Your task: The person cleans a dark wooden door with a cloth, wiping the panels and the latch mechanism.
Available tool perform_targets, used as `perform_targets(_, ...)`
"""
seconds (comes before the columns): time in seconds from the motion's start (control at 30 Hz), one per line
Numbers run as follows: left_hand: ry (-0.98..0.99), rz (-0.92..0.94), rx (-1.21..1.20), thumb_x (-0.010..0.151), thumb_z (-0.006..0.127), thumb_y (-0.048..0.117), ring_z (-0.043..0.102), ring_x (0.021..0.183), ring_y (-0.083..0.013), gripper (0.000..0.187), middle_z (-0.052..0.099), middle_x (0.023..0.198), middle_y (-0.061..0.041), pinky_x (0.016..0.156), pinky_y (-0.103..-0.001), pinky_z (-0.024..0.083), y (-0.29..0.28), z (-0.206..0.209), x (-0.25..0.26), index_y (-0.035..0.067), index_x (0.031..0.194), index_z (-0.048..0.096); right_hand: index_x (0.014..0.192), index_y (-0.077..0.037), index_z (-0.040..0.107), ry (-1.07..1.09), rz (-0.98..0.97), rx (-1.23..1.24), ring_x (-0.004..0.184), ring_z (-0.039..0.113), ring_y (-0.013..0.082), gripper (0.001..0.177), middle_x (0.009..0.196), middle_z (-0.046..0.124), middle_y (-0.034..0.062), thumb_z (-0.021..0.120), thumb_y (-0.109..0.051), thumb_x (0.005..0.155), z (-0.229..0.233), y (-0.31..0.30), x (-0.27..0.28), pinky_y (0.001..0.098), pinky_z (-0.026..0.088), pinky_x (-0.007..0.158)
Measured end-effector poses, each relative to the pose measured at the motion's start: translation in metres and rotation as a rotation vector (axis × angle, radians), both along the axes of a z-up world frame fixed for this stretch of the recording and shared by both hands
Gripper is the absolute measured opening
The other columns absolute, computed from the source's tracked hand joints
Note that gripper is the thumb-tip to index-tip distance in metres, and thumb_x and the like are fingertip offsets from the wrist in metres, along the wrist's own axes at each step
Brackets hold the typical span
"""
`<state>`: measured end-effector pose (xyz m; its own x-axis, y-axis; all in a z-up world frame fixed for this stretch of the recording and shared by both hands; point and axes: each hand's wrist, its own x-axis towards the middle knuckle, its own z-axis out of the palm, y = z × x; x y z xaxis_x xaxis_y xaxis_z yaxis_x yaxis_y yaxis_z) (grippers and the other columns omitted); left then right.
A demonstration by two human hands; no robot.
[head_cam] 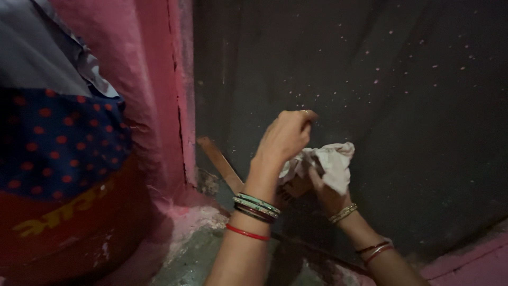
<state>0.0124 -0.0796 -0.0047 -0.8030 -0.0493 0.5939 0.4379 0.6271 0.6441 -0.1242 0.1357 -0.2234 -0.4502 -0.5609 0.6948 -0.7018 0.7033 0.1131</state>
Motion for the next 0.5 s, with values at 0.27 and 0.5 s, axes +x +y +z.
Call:
perform_targets(0.27,0.052,0.011,-0.001,0.088,0.056,0.01,0.071,0.103,-0.0366,0.035,0.074,0.106,-0.02,0.092,-0.046,0.055,-0.001,0.003,0.0,0.01,0.118,0.074,0.107,-0.008,0.07,-0.258,0.292,0.302,0.11,0.064,0.0266,0.024,0.112,0.071,0.0073,0.068,-0.021,0.087,-0.085,-0.014,0.024,0.0475,0.049,0.101)
perform_targets(0.5,-0.035,0.046,0.034,0.09,0.056,0.012,0.071,0.102,-0.0368,0.035,0.073,0.107,-0.02,0.093,-0.046,0.055,-0.016,-0.007,-0.007,0.012,0.12,0.073,0.126,-0.003,0.071,0.316,-0.046,0.043,0.11,0.057,0.0322,0.042,0.123,0.063,0.0126,0.064,-0.012,0.085,-0.02,-0.016,0.017,0.0458,0.048,0.091)
